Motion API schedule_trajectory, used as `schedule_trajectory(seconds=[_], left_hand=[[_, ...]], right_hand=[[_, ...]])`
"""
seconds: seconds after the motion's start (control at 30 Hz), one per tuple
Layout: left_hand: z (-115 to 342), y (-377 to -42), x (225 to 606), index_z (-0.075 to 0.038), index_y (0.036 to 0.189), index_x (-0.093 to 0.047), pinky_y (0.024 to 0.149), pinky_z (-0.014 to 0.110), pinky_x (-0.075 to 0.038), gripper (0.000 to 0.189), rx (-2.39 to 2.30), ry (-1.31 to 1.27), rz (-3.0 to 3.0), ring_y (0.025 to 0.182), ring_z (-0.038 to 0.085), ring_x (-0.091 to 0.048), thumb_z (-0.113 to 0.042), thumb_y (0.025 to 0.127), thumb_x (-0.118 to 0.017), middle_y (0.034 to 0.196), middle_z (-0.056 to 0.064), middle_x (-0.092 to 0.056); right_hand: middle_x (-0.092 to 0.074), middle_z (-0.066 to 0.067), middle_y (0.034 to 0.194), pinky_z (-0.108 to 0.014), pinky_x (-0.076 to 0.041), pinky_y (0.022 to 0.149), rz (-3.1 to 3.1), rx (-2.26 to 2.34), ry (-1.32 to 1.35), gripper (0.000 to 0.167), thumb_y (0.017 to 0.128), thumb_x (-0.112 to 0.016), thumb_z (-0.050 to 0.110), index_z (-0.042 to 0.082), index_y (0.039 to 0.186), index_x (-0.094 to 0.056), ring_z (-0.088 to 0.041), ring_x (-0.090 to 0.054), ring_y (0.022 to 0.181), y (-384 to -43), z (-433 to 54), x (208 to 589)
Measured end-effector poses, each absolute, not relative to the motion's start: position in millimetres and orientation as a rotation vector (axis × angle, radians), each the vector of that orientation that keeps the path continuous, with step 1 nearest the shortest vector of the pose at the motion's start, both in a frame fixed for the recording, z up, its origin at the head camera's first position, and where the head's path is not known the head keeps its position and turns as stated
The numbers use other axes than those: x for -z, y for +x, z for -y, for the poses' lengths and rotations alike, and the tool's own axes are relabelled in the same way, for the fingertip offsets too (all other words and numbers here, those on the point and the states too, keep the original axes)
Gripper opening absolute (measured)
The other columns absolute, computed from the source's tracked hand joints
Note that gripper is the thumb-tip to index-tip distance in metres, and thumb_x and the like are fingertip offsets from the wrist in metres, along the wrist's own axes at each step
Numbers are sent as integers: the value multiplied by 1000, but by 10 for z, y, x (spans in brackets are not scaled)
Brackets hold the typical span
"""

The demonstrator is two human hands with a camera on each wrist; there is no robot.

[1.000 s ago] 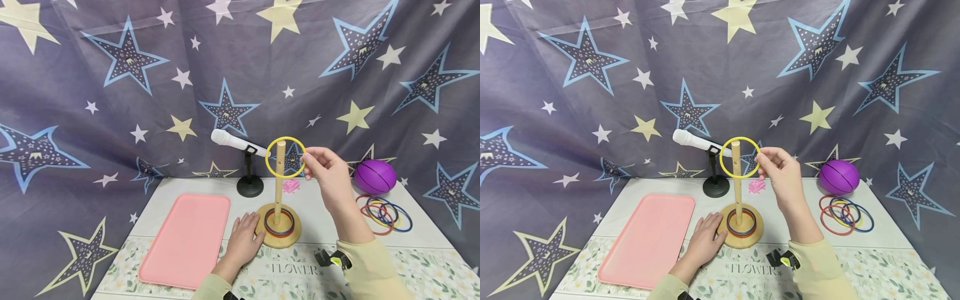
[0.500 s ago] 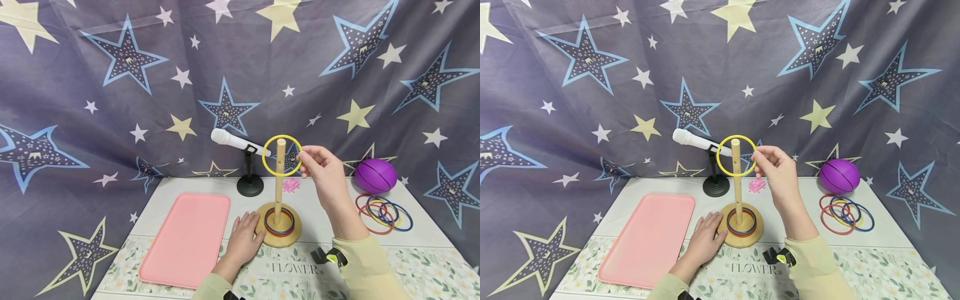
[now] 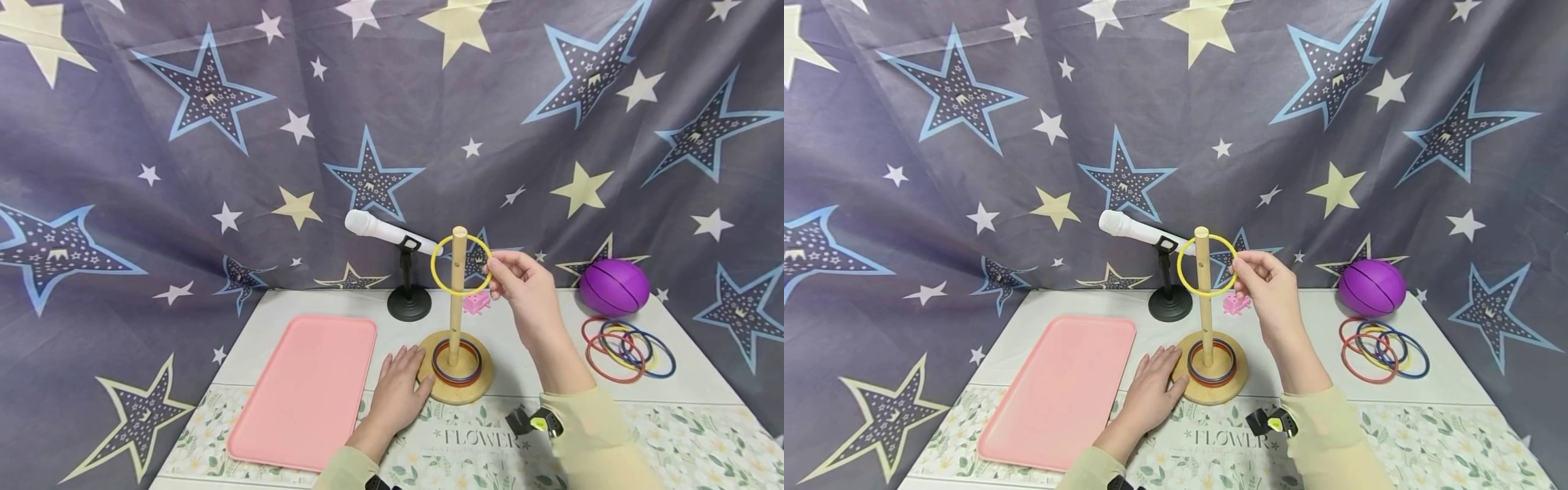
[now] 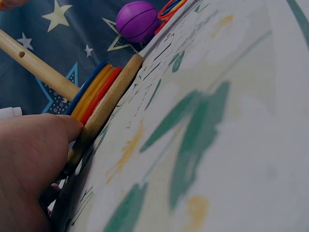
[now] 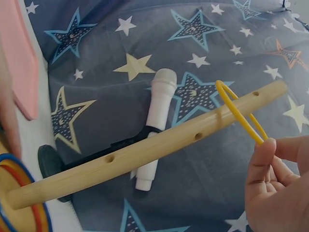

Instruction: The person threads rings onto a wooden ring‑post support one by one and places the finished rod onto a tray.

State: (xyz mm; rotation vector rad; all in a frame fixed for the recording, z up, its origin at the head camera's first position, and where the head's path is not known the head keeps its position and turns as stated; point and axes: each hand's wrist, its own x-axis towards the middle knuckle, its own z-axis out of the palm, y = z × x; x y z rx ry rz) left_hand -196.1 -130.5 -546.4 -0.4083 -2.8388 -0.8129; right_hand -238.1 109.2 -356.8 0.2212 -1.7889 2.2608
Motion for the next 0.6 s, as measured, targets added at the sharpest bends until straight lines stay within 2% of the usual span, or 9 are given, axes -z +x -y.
schedule_trajectory(seconds=[0.13, 0.3, 0.6], left_hand=[[1301, -1956, 5456, -3, 160, -55, 134, 62, -19, 59, 817, -409, 2840, 160, 40, -38, -34, 111, -65, 167, 19, -51], [1301, -1951, 5452, -3, 161, -55, 134, 63, -20, 59, 802, -411, 2840, 160, 40, -39, -35, 111, -65, 167, 18, -51], [1298, -1955, 5444, -4, 161, -55, 134, 62, -19, 60, 798, -404, 2856, 161, 39, -38, -36, 111, -65, 167, 18, -51]], right_hand=[[-76, -5, 92, -19, -58, 63, 1811, -2288, 193, 16, 109, -71, 9, -3, 120, -69, -9, -64, 69, -2387, -1117, 3674], [-76, -8, 95, -19, -58, 63, 1860, -2302, 181, 11, 110, -70, 8, 0, 118, -70, -8, -64, 70, -2375, -1151, 3787], [-75, 1, 92, -19, -57, 64, 1905, -2313, 122, 9, 110, -69, 7, 1, 117, -70, -9, -63, 73, -2353, -1223, 3968]])
